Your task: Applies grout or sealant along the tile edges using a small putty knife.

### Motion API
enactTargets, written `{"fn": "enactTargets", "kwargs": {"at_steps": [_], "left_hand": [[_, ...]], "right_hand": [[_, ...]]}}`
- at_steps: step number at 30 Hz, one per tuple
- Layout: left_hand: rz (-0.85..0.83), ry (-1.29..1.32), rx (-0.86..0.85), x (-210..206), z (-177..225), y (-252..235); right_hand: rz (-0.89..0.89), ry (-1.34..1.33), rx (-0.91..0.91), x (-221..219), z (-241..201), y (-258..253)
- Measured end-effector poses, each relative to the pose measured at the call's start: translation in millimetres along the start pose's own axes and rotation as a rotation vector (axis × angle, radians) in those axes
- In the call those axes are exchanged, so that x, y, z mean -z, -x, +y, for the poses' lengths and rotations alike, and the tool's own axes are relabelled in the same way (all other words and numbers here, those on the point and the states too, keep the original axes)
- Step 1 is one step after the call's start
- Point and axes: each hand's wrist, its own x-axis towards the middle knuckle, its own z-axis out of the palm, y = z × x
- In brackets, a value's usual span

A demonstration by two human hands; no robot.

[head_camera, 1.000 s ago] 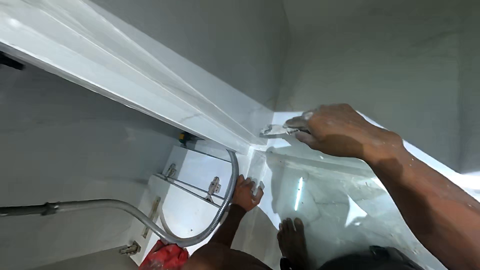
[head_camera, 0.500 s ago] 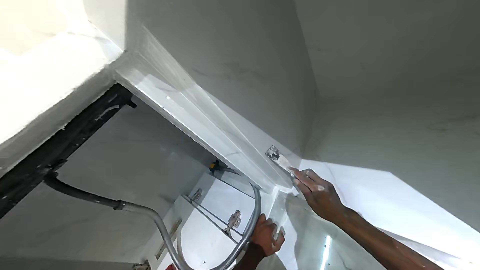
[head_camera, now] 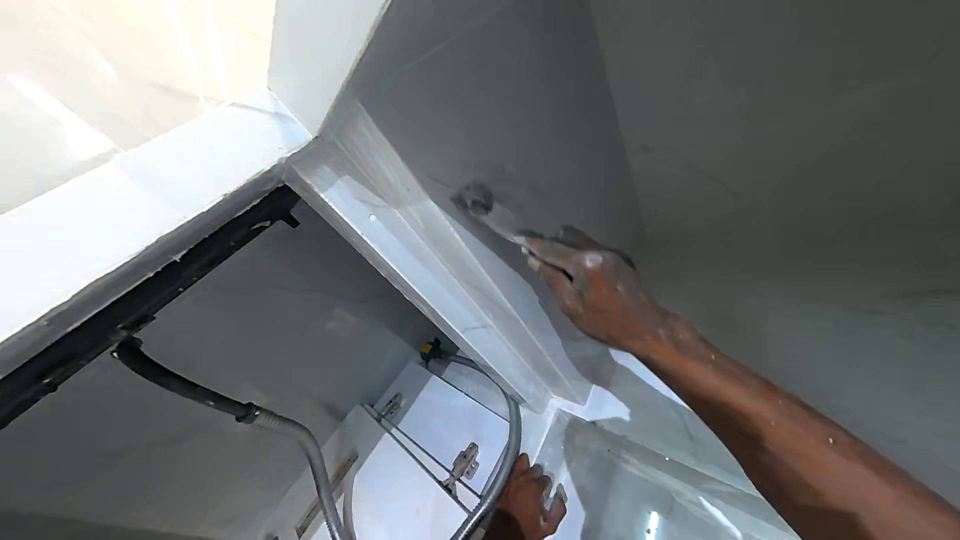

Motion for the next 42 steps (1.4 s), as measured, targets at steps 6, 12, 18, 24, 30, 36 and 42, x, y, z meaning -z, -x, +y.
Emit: {"fn": "enactTargets", "kwargs": {"at_steps": [6, 12, 18, 24, 30, 36, 42], "left_hand": [[-0.043, -0.005, 0.015, 5, 3, 1], [-0.025, -0.021, 0.014, 4, 3, 1], [-0.020, -0.008, -0.002, 1, 0, 1], [-0.017, -0.005, 0.012, 1, 1, 1], [-0.050, 0.005, 0.013, 4, 2, 1], [-0.050, 0.001, 0.026, 4, 4, 1], [-0.051, -0.017, 0.011, 2, 1, 0]], "right_hand": [[-0.101, 0.044, -0.022, 33, -9, -19], [-0.094, 0.058, 0.033, 31, -11, -34], [-0.100, 0.071, 0.054, 37, -10, -23], [-0.109, 0.062, 0.086, 42, -28, -65], [-0.102, 0.055, 0.056, 31, -11, -13], [-0.143, 0.063, 0.007, 43, -19, -48], [-0.182, 0.049, -0.010, 57, -18, -41]]}}
